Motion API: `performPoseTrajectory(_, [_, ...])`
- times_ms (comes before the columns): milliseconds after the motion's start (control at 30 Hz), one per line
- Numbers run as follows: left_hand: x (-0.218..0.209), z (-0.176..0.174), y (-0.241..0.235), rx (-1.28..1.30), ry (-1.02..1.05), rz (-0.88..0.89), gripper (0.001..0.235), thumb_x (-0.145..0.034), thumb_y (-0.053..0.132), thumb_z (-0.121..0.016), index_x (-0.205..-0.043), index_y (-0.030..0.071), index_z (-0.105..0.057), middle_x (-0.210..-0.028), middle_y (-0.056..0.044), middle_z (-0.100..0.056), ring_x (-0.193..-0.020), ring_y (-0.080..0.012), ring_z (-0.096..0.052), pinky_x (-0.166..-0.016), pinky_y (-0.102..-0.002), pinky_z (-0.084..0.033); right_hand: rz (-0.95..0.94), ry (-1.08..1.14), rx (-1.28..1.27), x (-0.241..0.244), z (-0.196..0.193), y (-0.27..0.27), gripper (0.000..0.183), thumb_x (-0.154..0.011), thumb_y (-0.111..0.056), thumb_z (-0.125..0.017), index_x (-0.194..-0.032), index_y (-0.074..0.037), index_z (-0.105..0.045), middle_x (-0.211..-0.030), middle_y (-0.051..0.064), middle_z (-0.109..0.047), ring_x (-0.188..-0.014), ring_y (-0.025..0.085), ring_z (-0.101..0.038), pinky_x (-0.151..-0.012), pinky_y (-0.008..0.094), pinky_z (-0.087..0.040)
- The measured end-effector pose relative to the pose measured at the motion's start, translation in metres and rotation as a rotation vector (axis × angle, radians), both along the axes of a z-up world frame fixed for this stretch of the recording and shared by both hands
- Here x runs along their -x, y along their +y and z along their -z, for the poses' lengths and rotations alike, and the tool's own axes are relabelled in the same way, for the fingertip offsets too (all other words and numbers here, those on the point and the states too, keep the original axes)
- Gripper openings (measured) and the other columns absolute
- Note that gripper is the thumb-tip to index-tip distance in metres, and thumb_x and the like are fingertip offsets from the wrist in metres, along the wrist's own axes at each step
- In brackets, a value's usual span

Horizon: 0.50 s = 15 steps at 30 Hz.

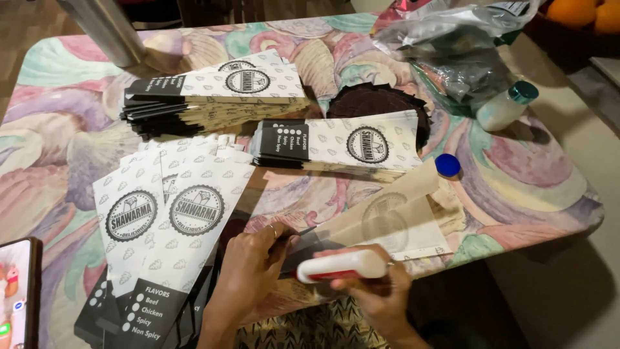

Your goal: Manually assembling paper bags by applying glue to templates and folding them.

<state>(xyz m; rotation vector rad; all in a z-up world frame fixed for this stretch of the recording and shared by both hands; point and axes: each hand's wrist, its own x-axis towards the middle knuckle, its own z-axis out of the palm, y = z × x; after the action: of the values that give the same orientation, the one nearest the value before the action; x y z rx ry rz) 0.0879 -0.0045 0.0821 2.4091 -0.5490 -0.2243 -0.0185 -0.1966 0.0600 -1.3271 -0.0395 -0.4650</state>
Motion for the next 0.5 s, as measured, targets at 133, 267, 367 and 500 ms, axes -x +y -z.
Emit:
performPoseTrajectory(133, [0.000, 0.008, 0.002, 0.049, -0.070, 0.046, 0.021, -0.087, 0.014, -0.077, -0.107, 0.020, -0.078, -0.082, 0.000, -0.084, -0.056, -0.0141, -0.073, -0.051, -0.033, -0.056, -0.052, -0.030, -0.006, -0.005, -0.017, 0.016, 0.039, -0.081, -0.010, -0.084, -0.110, 0.010, -0.067, -0.105, 0.025, -0.079, -0.099, 0.040, -0.080, -0.091, 0.049, -0.069])
performPoseTrajectory(267, [0.014, 0.001, 0.001, 0.178, -0.113, 0.154, 0.029, -0.079, 0.004, -0.077, -0.104, 0.019, -0.082, -0.082, 0.003, -0.085, -0.053, -0.0106, -0.074, -0.047, -0.026, -0.060, -0.061, -0.250, -0.231, 0.007, -0.012, -0.001, 0.034, -0.095, -0.018, -0.081, -0.118, 0.003, -0.067, -0.110, 0.022, -0.074, -0.101, 0.047, -0.074, -0.090, 0.059, -0.065])
performPoseTrajectory(367, [0.027, 0.027, 0.009, 0.134, -0.320, 0.290, 0.055, -0.070, 0.007, -0.063, -0.120, 0.024, -0.080, -0.134, -0.002, -0.072, -0.104, -0.0238, -0.076, -0.081, -0.042, -0.059, -0.166, -0.030, -0.271, 0.020, 0.005, -0.006, 0.084, -0.088, -0.041, -0.089, -0.135, 0.019, -0.054, -0.134, 0.035, -0.064, -0.125, 0.043, -0.064, -0.100, 0.051, -0.059])
performPoseTrajectory(500, [0.045, 0.043, 0.005, 0.116, -0.532, 0.307, 0.039, -0.087, 0.030, -0.078, -0.123, 0.015, -0.076, -0.143, -0.011, -0.064, -0.132, -0.0285, -0.061, -0.103, -0.041, -0.053, -0.280, 0.131, -0.473, 0.037, 0.019, -0.017, 0.071, -0.098, -0.022, -0.079, -0.149, 0.011, -0.043, -0.161, 0.027, -0.039, -0.147, 0.041, -0.042, -0.119, 0.040, -0.039])
